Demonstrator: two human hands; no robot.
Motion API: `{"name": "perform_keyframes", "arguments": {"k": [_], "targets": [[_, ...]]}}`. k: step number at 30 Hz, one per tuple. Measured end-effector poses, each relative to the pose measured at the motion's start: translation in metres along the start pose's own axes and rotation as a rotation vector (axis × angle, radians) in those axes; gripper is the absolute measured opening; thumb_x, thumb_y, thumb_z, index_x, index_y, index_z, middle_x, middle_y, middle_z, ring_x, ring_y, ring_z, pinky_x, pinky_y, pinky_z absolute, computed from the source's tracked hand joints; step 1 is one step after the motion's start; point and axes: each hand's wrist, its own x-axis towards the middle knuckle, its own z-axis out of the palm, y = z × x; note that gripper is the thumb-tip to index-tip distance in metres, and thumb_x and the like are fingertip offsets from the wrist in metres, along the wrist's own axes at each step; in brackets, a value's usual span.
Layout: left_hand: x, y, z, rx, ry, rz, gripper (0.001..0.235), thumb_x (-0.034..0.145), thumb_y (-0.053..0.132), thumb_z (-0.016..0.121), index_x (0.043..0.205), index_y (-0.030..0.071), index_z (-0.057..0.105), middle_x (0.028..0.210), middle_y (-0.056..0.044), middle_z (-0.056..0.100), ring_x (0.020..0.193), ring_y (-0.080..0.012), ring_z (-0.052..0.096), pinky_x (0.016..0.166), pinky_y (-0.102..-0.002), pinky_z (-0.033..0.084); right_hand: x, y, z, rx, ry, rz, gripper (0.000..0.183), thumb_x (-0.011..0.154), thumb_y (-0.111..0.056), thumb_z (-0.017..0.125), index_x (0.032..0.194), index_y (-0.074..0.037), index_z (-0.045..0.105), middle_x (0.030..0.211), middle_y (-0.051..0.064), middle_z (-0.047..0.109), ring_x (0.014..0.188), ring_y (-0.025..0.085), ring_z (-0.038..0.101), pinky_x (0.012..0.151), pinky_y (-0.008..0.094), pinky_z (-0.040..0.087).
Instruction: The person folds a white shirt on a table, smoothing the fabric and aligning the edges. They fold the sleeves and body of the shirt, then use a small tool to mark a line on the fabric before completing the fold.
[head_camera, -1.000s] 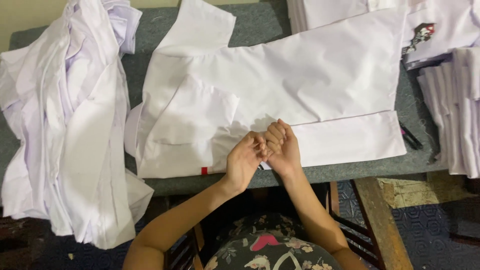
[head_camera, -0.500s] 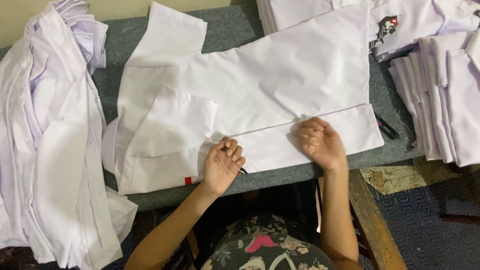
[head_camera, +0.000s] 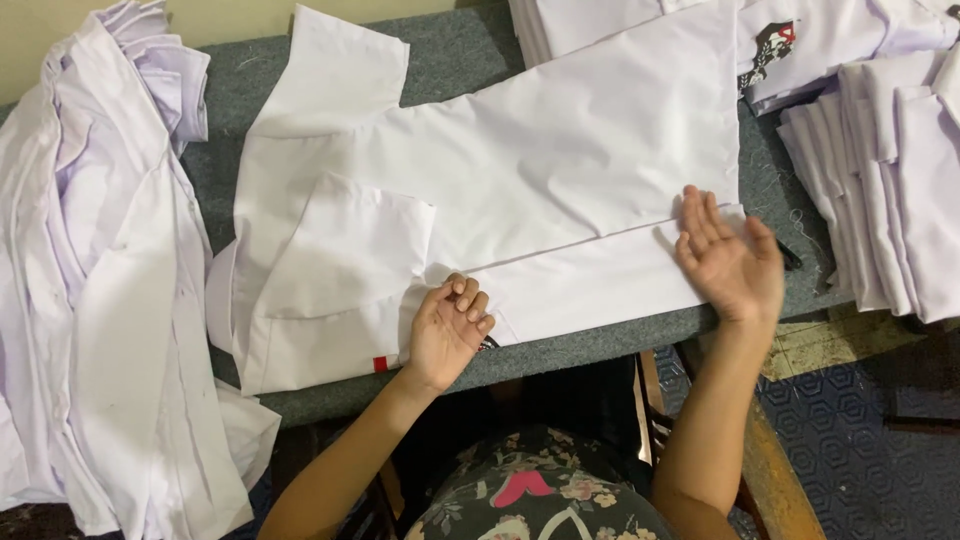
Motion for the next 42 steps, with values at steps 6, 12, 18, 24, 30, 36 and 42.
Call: {"name": "perform_keyframes", "arguments": {"k": [6,12,18,24,30,36,42], "targets": [[-0.005,0.004,0.027,-0.009,0.001,0.022,0.012,0.100,0.018,0.049,0.089,0.013,0.051,0.076,0.000,0.046,0.068,-0.0137,0.045,0.065,-0.029,0.040,-0.006,0.005,0.006,0.032,-0.020,-0.129,0.055,0.100,-0.015,0.045,0.152,0.003,0.039,0.156,0.025,0.043,0.145,0.038,0.040,0.110,0.061,0.036],[-0.002,0.003,0.025,-0.011,-0.008,0.020,0.012,0.099,0.018,0.051,0.088,0.014,0.052,0.076,0.001,0.046,0.068,-0.0133,0.045,0.065,-0.028,0.040,-0.015,0.050,0.044,-0.865,0.266,-0.539,0.030,0.102,-0.024,0.040,0.119,-0.013,0.061,0.133,0.007,0.068,0.128,0.020,0.066,0.100,0.029,0.064],[0.005,-0.003,0.003,0.006,0.075,0.010,0.027,0.103,0.026,0.041,0.123,0.015,0.056,0.117,-0.003,0.063,0.111,-0.0188,0.060,0.093,-0.033,0.050,-0.019,0.147,0.066,-0.985,0.110,-0.377,0.056,0.102,-0.024,0.039,0.155,-0.010,0.027,0.153,0.025,0.045,0.137,0.041,0.054,0.105,0.050,0.052],[-0.002,0.000,0.036,-0.025,-0.056,0.058,0.065,0.099,0.027,0.036,0.161,0.006,0.026,0.169,-0.011,0.022,0.154,-0.0224,0.025,0.122,-0.032,0.028,-0.041,0.224,-0.006,-0.783,-0.150,-0.015,0.070,0.105,-0.040,0.029,0.157,0.005,0.015,0.166,0.028,0.013,0.153,0.040,0.012,0.125,0.047,0.013],[0.001,0.001,0.026,-0.081,-0.063,0.023,0.062,0.102,0.030,0.035,0.160,0.009,0.028,0.169,-0.008,0.022,0.154,-0.0224,0.024,0.122,-0.032,0.028,-0.034,0.184,0.002,-0.673,-0.026,-0.005,0.067,0.106,-0.034,0.026,0.154,0.012,0.016,0.160,0.035,0.022,0.151,0.041,0.024,0.123,0.049,0.023],[0.002,0.001,0.021,-0.087,-0.087,0.021,0.060,0.103,0.028,0.037,0.159,0.009,0.030,0.168,-0.008,0.024,0.154,-0.0223,0.024,0.123,-0.033,0.025,-0.028,0.100,-0.010,-0.584,0.055,-0.218,0.063,0.105,-0.035,0.032,0.150,0.009,0.029,0.156,0.031,0.037,0.146,0.042,0.037,0.120,0.051,0.034],[0.005,0.001,0.015,-0.070,-0.077,0.022,0.058,0.104,0.026,0.035,0.159,0.008,0.029,0.167,-0.010,0.025,0.154,-0.0234,0.025,0.123,-0.035,0.025,-0.014,0.038,-0.042,-0.548,0.043,-0.485,0.065,0.106,-0.030,0.042,0.154,0.008,0.022,0.158,0.028,0.037,0.148,0.039,0.039,0.118,0.052,0.043]]}}
